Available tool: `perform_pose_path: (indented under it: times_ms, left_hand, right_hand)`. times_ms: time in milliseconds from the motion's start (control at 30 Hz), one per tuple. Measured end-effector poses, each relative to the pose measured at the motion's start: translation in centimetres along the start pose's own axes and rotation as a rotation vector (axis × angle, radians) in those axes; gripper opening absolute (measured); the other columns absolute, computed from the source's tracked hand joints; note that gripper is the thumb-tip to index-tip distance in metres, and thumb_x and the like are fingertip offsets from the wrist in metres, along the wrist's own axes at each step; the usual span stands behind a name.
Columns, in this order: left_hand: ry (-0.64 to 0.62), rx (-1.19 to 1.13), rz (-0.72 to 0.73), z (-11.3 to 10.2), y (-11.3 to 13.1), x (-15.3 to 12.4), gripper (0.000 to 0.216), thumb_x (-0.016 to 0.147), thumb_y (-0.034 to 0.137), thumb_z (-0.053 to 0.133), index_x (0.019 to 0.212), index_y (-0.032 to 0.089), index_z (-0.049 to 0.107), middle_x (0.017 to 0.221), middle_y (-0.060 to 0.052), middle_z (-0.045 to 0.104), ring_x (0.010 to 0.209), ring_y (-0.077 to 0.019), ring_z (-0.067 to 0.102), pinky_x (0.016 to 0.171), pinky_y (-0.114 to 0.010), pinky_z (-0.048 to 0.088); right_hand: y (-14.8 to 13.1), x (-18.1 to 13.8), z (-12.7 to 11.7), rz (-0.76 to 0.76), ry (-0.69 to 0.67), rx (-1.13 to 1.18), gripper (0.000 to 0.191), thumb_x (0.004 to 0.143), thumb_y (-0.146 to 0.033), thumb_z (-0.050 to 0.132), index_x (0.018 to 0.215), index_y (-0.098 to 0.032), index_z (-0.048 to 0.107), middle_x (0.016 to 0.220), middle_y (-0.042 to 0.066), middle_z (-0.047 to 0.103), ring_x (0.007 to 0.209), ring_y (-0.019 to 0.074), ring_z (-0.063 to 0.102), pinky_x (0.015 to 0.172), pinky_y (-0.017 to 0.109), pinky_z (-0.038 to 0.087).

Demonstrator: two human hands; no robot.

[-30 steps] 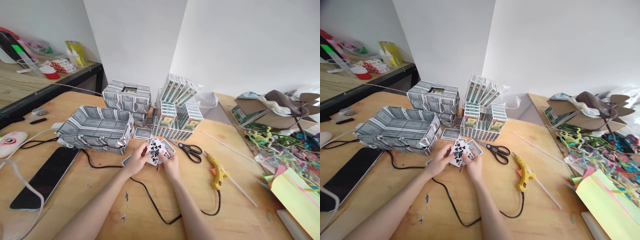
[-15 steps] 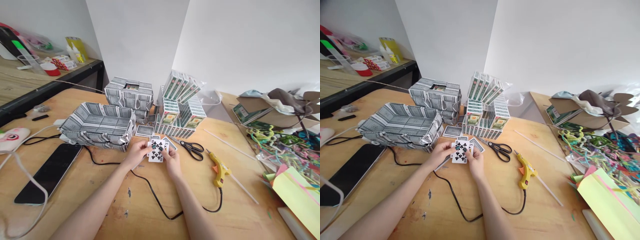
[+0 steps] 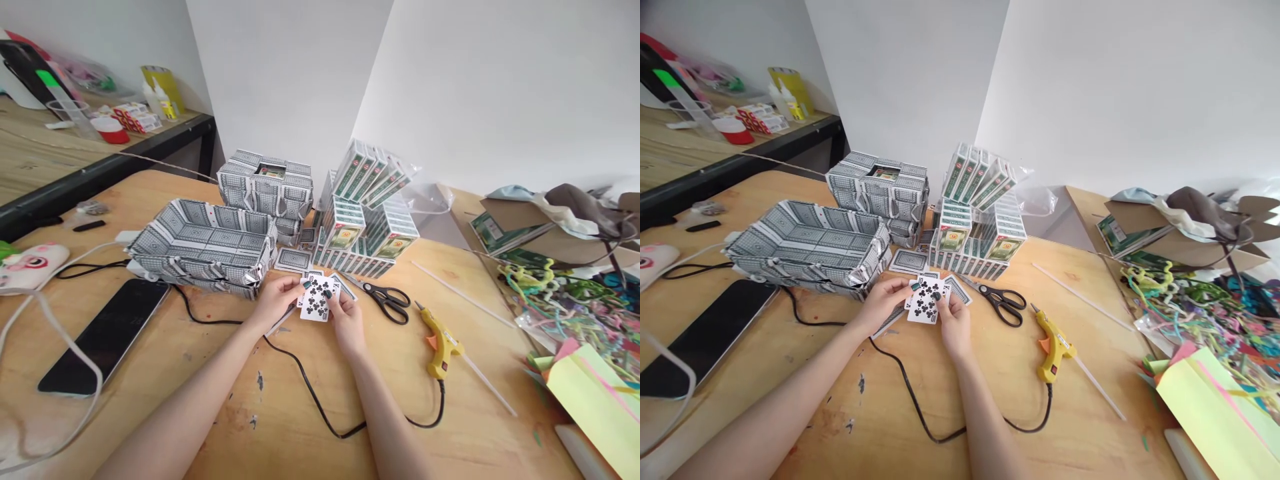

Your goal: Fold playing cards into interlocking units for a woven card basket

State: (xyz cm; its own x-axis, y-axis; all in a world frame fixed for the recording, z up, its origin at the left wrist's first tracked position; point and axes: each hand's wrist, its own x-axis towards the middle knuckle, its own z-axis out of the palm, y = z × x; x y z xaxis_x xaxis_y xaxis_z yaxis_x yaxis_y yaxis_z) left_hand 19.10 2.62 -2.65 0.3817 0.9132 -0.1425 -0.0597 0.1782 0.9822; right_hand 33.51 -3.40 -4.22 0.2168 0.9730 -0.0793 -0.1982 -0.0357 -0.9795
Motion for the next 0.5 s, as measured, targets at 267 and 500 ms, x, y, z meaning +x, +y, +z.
perform_pose_path:
  times_ms: [267, 500]
  left_hand:
    - [0.032, 0.068, 0.039, -0.05, -0.33, 0.07, 0.017, 0.067, 0.028, 0.062, 0.073, 0.012, 0.062, 0.069, -0.001, 0.062, 0.064, -0.0124, 0.054, 0.063, -0.023, 0.041]
    - [0.018, 0.076, 0.066, 0.0, -0.67, 0.08, 0.018, 0.071, 0.029, 0.058, 0.077, 0.013, 0.061, 0.07, -0.001, 0.06, 0.065, -0.0128, 0.054, 0.062, -0.023, 0.041]
  right_hand:
    - [-0.14, -0.12, -0.13, 0.009, 0.022, -0.071, 0.029, 0.079, -0.044, 0.052, 0.087, -0.018, 0.062, 0.077, 0.002, 0.065, 0.065, 0.0158, 0.057, 0.059, 0.025, 0.043]
    - [-0.37, -0.19, -0.04, 0.007, 0.009, -0.073, 0.022, 0.075, -0.038, 0.059, 0.08, -0.017, 0.059, 0.073, 0.002, 0.063, 0.063, 0.0148, 0.055, 0.059, 0.025, 0.042]
